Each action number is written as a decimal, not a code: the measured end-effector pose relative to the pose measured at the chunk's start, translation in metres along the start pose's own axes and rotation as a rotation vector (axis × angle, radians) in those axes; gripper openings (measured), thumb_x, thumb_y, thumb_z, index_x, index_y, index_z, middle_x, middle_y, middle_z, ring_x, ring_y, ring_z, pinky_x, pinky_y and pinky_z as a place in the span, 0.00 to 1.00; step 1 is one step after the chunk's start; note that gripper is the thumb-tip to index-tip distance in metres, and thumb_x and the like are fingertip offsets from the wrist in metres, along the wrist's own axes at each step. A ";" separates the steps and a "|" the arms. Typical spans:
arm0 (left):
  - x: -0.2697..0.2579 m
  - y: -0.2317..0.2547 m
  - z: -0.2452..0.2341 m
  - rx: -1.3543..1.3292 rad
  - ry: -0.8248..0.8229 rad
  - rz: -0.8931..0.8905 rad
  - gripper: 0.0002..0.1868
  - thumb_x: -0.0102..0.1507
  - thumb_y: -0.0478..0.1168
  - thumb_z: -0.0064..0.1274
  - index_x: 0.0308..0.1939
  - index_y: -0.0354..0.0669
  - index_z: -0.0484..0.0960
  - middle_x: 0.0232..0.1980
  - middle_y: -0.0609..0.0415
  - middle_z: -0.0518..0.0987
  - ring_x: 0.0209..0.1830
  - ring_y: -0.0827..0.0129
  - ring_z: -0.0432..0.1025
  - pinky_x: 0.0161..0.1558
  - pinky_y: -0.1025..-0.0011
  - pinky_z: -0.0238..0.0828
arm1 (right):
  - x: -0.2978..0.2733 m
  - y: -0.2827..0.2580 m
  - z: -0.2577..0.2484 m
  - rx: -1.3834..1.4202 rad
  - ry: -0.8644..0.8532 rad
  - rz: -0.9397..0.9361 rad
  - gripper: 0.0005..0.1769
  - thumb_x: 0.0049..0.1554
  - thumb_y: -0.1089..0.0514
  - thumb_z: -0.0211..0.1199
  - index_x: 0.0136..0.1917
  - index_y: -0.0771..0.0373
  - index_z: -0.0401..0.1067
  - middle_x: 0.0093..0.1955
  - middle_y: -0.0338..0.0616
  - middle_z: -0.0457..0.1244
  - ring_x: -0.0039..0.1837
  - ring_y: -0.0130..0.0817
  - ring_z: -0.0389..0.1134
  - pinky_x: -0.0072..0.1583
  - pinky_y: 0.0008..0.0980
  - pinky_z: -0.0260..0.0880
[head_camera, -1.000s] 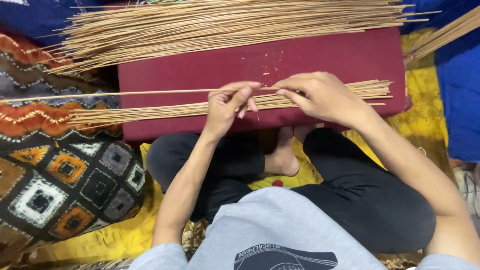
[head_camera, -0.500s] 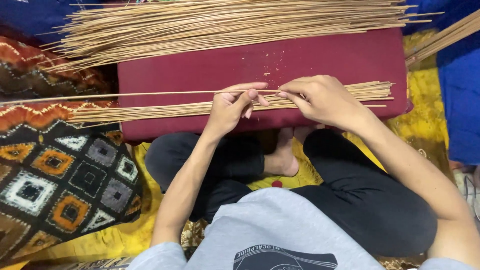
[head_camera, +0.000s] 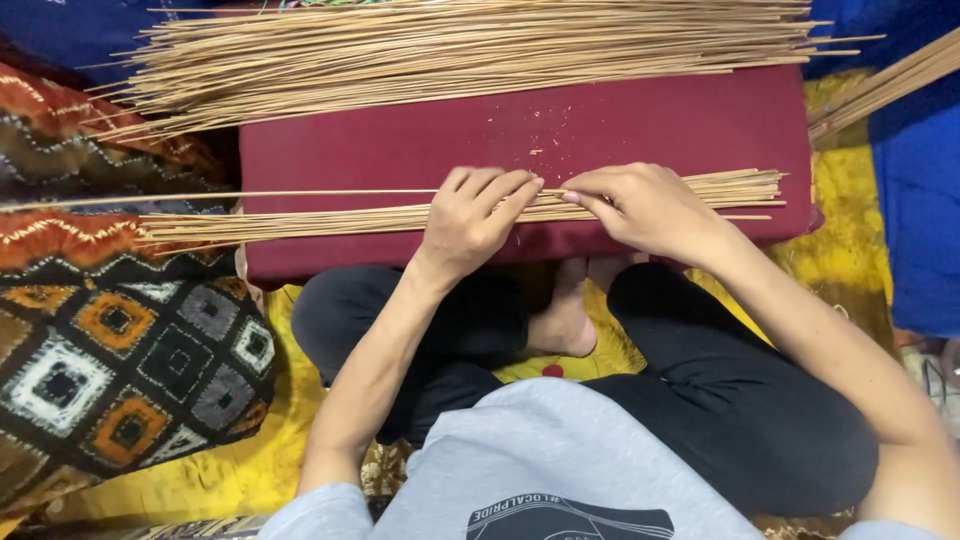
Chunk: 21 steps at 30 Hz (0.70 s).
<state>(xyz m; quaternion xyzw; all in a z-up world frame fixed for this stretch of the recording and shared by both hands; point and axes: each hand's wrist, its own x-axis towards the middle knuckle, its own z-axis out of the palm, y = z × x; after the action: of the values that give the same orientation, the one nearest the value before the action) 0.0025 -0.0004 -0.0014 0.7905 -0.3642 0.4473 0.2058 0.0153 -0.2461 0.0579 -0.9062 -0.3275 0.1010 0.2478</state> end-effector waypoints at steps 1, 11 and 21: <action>0.000 0.002 -0.001 0.003 0.001 -0.001 0.07 0.70 0.38 0.55 0.50 0.47 0.85 0.49 0.57 0.83 0.40 0.66 0.75 0.41 0.70 0.73 | 0.001 0.002 0.000 -0.001 -0.001 -0.003 0.12 0.64 0.58 0.56 0.57 0.55 0.79 0.55 0.49 0.72 0.58 0.59 0.72 0.53 0.58 0.73; 0.000 0.006 0.001 0.147 -0.094 -0.025 0.07 0.70 0.36 0.48 0.49 0.48 0.82 0.42 0.61 0.78 0.29 0.72 0.69 0.31 0.79 0.70 | -0.003 0.043 0.006 -0.152 0.282 0.036 0.16 0.73 0.51 0.53 0.66 0.56 0.76 0.57 0.51 0.71 0.60 0.57 0.71 0.56 0.54 0.71; -0.012 -0.004 0.010 0.165 -0.182 -0.069 0.10 0.68 0.33 0.50 0.52 0.49 0.81 0.39 0.60 0.78 0.30 0.69 0.70 0.31 0.75 0.67 | -0.013 0.070 0.014 -0.439 0.321 -0.192 0.11 0.64 0.60 0.61 0.58 0.55 0.79 0.46 0.37 0.72 0.53 0.37 0.74 0.68 0.39 0.65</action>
<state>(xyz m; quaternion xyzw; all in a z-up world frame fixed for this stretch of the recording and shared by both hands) 0.0070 0.0004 -0.0171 0.8541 -0.3160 0.3949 0.1214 0.0388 -0.2953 0.0097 -0.9074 -0.3823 -0.1410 0.1029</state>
